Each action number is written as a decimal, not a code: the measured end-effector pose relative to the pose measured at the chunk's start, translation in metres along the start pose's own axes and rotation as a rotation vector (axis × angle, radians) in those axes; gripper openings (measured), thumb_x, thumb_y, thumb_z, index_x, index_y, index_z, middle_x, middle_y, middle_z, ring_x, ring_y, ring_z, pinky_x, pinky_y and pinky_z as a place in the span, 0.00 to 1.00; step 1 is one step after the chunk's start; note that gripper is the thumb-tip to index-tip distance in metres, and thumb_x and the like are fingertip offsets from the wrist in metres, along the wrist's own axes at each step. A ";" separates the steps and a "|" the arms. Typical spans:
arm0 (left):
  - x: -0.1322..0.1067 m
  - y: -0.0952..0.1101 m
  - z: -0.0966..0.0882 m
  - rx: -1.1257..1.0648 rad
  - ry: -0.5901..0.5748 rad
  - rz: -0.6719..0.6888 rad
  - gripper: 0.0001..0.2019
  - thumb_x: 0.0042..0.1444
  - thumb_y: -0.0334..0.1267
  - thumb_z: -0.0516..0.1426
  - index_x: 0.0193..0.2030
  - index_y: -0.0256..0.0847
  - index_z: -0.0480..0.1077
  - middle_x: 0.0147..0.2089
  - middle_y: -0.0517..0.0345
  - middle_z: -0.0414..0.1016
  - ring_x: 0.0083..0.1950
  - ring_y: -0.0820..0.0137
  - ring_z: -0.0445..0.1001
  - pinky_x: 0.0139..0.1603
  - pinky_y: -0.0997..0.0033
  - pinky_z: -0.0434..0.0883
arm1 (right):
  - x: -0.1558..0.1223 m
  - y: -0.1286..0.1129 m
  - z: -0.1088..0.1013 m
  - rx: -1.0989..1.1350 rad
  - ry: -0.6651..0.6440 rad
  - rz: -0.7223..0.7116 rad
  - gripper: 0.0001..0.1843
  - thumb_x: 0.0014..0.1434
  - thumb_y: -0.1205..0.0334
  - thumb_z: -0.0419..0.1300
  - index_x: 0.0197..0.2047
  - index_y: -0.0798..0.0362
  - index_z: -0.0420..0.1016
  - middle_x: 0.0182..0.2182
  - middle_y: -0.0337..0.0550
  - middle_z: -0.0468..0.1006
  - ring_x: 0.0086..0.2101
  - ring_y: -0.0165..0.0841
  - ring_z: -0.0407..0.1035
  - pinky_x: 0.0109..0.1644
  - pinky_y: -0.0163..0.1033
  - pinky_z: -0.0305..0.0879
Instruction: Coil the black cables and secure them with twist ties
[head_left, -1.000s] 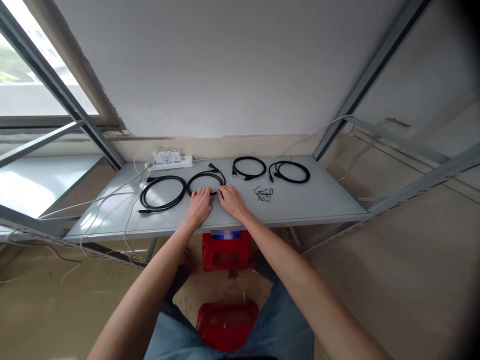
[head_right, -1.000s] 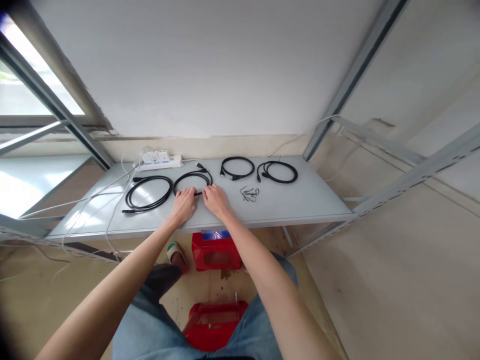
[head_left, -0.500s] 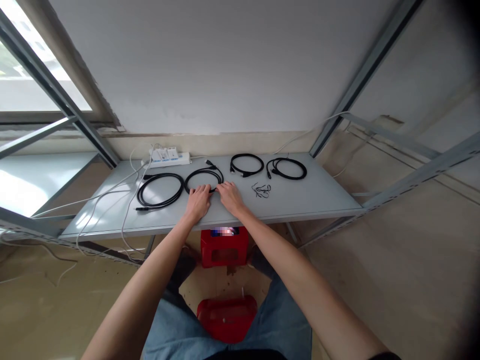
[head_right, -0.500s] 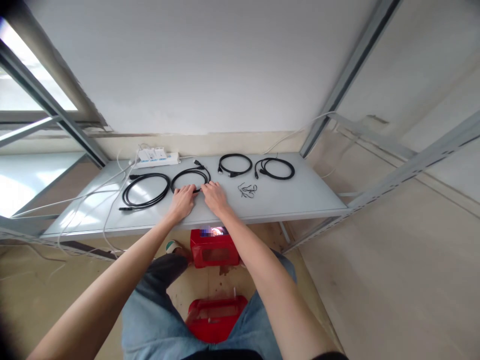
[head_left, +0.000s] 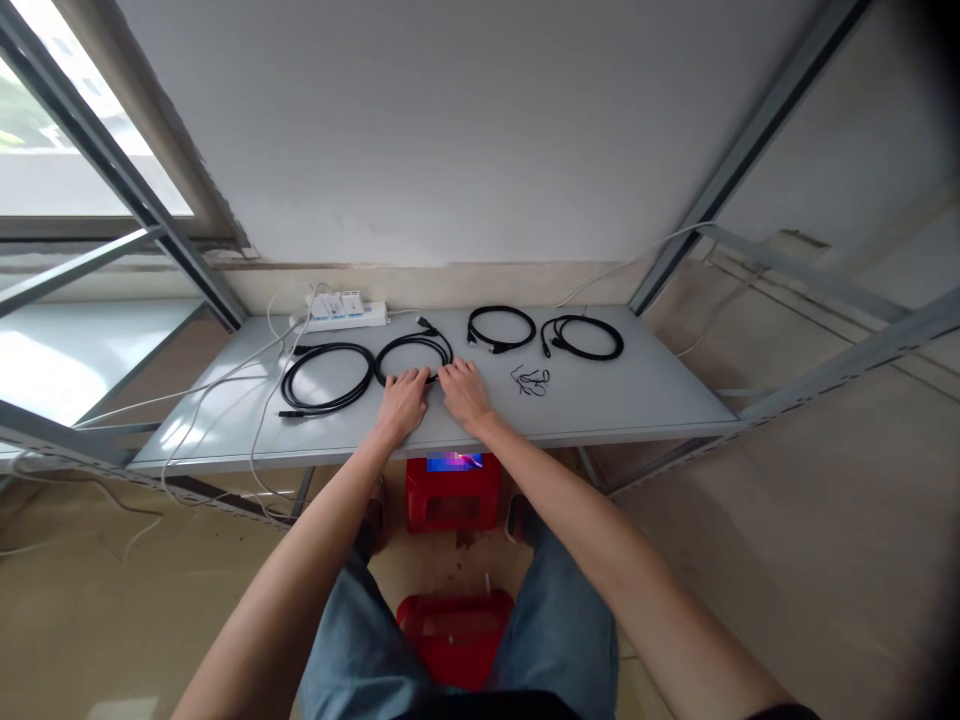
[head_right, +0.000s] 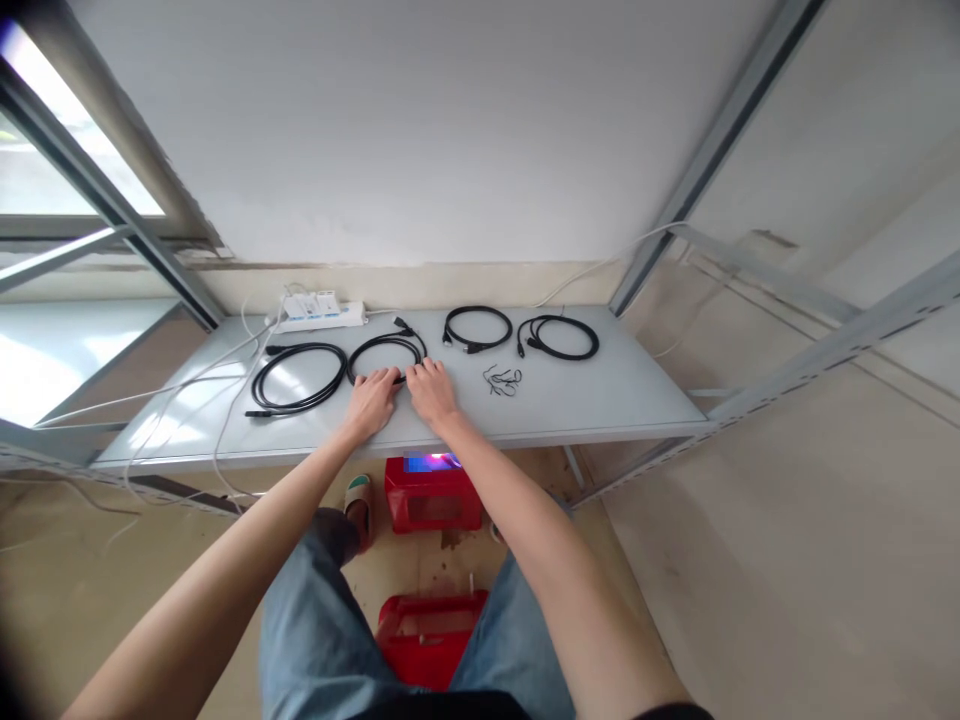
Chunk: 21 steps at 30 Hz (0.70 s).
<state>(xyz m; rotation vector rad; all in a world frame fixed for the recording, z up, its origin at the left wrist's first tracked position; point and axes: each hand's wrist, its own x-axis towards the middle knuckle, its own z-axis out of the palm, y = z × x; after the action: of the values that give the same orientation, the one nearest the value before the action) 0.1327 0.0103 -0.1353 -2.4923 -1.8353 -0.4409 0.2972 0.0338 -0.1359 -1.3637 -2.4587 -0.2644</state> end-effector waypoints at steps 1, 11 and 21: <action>0.000 0.000 0.000 0.000 0.002 -0.007 0.12 0.73 0.33 0.46 0.56 0.44 0.68 0.53 0.45 0.79 0.59 0.52 0.74 0.57 0.53 0.62 | 0.001 0.000 0.001 0.027 -0.001 0.013 0.12 0.72 0.73 0.53 0.49 0.58 0.77 0.45 0.56 0.82 0.52 0.47 0.69 0.55 0.48 0.59; -0.001 0.000 -0.003 -0.007 -0.012 -0.016 0.13 0.72 0.31 0.47 0.57 0.45 0.68 0.55 0.44 0.79 0.60 0.52 0.73 0.57 0.53 0.62 | 0.008 0.004 0.004 0.306 -0.057 0.232 0.18 0.79 0.59 0.48 0.45 0.53 0.79 0.41 0.53 0.84 0.40 0.40 0.75 0.48 0.40 0.61; 0.000 -0.002 -0.001 -0.010 -0.014 -0.012 0.13 0.73 0.32 0.46 0.58 0.44 0.67 0.55 0.44 0.79 0.60 0.53 0.74 0.57 0.54 0.62 | 0.028 0.017 0.001 0.811 -0.166 0.470 0.17 0.67 0.66 0.55 0.26 0.52 0.70 0.24 0.36 0.72 0.31 0.32 0.64 0.36 0.33 0.55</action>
<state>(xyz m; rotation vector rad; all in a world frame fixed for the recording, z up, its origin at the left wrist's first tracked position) 0.1310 0.0110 -0.1350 -2.4986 -1.8590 -0.4349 0.2973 0.0650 -0.1262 -1.5134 -1.8913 0.8781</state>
